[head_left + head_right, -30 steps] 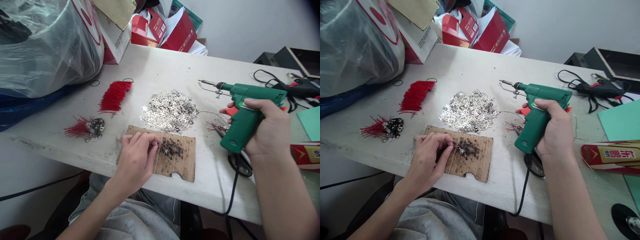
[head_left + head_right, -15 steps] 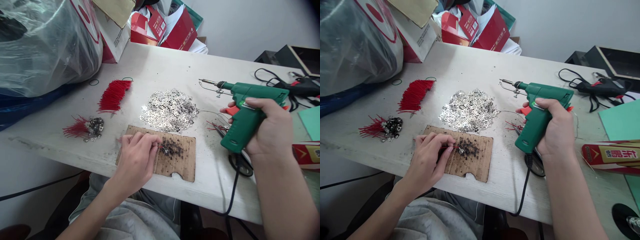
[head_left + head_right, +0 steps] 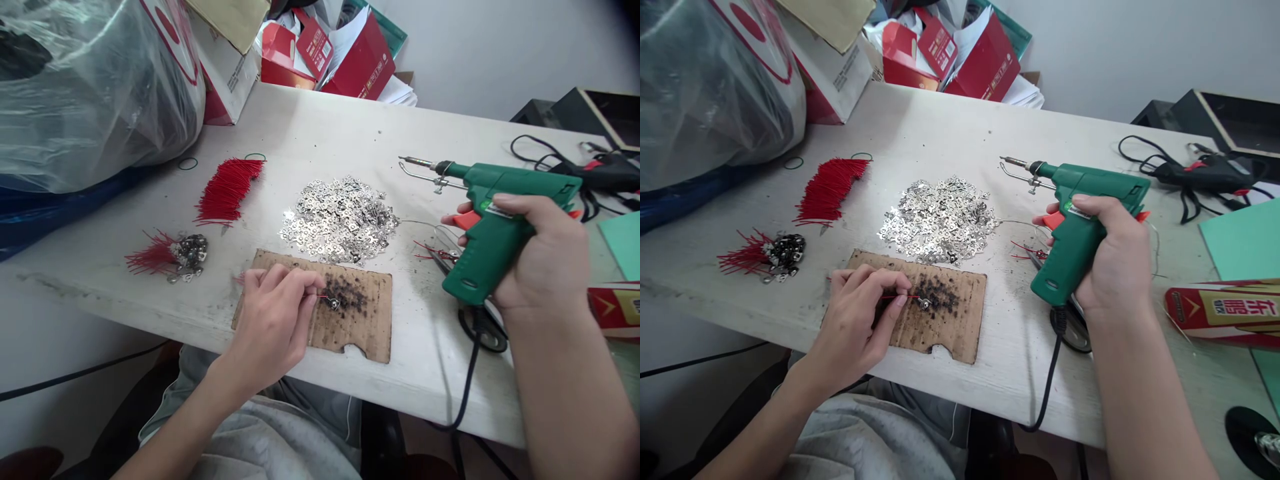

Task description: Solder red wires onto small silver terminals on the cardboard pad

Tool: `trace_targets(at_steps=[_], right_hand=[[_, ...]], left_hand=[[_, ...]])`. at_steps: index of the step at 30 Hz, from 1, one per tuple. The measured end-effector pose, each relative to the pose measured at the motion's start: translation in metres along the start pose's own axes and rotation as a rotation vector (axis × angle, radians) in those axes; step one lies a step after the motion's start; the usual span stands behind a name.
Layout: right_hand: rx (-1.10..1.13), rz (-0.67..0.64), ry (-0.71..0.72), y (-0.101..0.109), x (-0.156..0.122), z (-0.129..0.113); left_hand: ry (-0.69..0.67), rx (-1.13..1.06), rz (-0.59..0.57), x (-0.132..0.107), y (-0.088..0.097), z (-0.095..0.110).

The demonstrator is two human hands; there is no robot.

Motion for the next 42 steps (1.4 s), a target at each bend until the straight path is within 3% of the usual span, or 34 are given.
trace_targets(at_steps=[15,42], right_hand=[[0.019,0.001,-0.054,-0.0006,-0.0032,0.0027],[0.012,-0.010,-0.014,-0.0020,0.0010,0.0031]], left_hand=[[-0.026,-0.042,-0.027,-0.0008,-0.0001,0.0018],[-0.053,-0.147,-0.010,-0.0009,0.0006,0.0039]])
Point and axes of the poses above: each hand's wrist, its own x-axis towards the middle knuckle, its own y-axis out of the back of the hand, z = x × y, the point moved 7 cm from there along x, towards the middle knuckle, and after that the axes turned 10 degrees about -y, right-handed, at the moved point
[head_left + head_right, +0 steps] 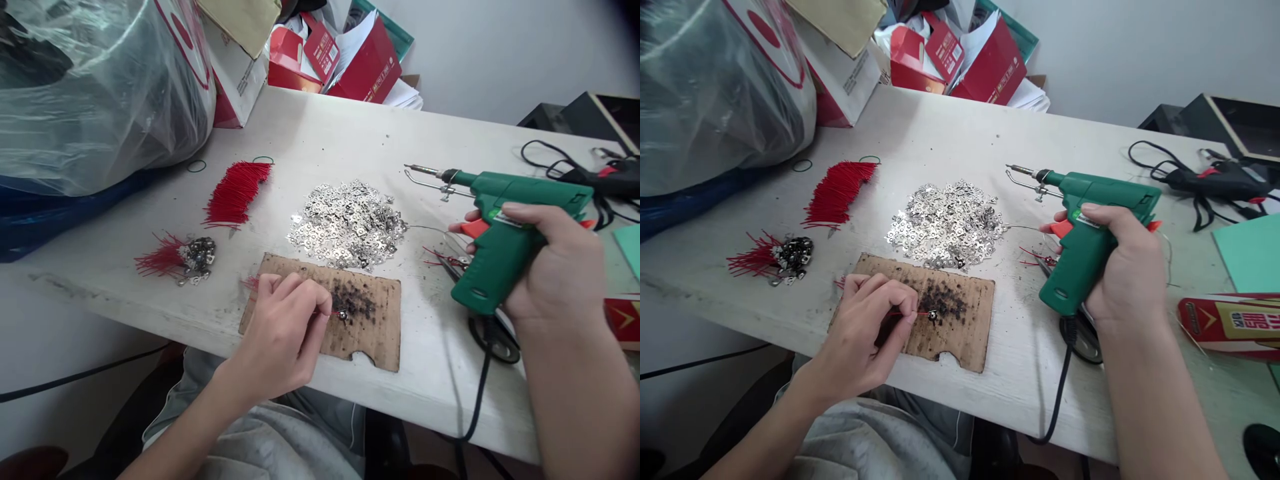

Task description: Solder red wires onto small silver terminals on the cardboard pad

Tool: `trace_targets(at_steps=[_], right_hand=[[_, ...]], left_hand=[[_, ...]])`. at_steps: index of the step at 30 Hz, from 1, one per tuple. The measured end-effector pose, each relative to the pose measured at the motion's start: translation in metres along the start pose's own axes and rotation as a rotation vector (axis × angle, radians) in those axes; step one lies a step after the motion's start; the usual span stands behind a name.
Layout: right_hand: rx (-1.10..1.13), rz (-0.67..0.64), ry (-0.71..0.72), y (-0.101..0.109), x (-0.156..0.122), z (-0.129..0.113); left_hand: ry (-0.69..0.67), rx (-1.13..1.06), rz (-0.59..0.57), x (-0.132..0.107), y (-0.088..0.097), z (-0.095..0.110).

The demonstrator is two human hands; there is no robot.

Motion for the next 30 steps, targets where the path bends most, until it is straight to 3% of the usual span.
trace_targets(at_steps=[20,30], right_hand=[[-0.003,0.004,-0.004,-0.001,-0.001,0.000],[0.001,-0.009,0.022,-0.002,-0.001,-0.002]], left_hand=[[-0.155,-0.010,0.020,0.000,-0.002,0.011],[-0.114,-0.034,0.042,-0.001,-0.001,0.009]])
Point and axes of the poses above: each hand's wrist, its own x-axis towards the middle knuckle, its own y-axis out of the back of the hand, z = x × y, the point moved 7 cm from there along x, towards the middle knuckle, and after that the axes turned 10 degrees about -y, right-handed, at the moved point
